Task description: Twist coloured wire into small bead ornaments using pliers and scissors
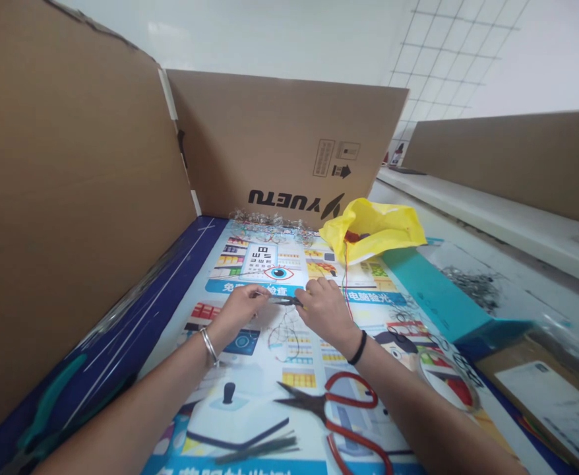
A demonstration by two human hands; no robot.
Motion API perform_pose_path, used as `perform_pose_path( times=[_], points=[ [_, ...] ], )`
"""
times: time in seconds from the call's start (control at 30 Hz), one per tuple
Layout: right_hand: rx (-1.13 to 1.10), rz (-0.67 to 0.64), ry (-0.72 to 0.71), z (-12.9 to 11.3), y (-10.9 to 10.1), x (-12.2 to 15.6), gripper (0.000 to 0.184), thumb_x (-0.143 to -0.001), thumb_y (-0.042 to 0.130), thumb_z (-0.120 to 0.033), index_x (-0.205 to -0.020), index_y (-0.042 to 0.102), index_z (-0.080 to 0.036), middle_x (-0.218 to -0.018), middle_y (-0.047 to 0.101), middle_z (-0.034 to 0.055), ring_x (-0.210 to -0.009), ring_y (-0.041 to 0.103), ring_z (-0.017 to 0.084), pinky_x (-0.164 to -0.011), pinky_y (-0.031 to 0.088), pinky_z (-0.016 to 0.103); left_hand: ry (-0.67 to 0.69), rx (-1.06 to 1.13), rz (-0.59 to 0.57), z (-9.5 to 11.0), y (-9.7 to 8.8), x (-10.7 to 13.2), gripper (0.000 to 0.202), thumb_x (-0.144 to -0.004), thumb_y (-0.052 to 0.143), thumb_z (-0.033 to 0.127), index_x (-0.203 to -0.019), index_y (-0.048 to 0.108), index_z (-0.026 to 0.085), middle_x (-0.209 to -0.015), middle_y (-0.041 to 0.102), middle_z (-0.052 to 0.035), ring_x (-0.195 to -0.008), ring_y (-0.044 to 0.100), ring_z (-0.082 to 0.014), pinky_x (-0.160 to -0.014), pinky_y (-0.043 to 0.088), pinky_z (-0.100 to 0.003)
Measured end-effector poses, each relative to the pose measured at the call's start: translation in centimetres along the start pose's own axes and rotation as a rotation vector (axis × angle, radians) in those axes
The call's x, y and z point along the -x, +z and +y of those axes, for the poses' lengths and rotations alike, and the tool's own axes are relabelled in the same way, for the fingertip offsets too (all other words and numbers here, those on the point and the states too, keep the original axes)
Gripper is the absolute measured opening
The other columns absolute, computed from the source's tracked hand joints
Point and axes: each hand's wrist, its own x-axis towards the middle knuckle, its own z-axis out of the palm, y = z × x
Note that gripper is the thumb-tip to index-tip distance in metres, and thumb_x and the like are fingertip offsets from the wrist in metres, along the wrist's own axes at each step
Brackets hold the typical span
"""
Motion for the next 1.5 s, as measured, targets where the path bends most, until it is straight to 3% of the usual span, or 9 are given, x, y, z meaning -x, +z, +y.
perform_pose_path(
  times=[0.53,1.5],
  points=[
    [0.073,0.017,-0.059,0.3,-0.27,0.03,0.013,-0.084,0.05,-0.024,-0.079,0.061,-0.019,-0.077,0.054,0.0068,-0.078,0.04,0.022,-0.069,0.022,0.035,-0.019,0.052,-0.101,0.22,0.16,0.49,0.012,-0.063,0.06,0.027,-0.066,0.06,0.015,-0.056,0.05,0.0041,-0.047,0.039,-0.0079,-0.047,0.029,-0.021],
    [0.055,-0.069,-0.018,0.5,0.09,-0.19,0.012,-0.085,0.05,-0.022,-0.087,0.061,-0.019,-0.079,0.057,0.0078,-0.08,0.044,0.022,-0.067,0.022,0.033,0.011,0.111,-0.037,0.55,0.93,0.86,0.013,-0.062,0.058,0.029,-0.064,0.056,0.016,-0.053,0.046,0.0054,-0.047,0.038,-0.0085,-0.047,0.028,-0.021]
  ],
)
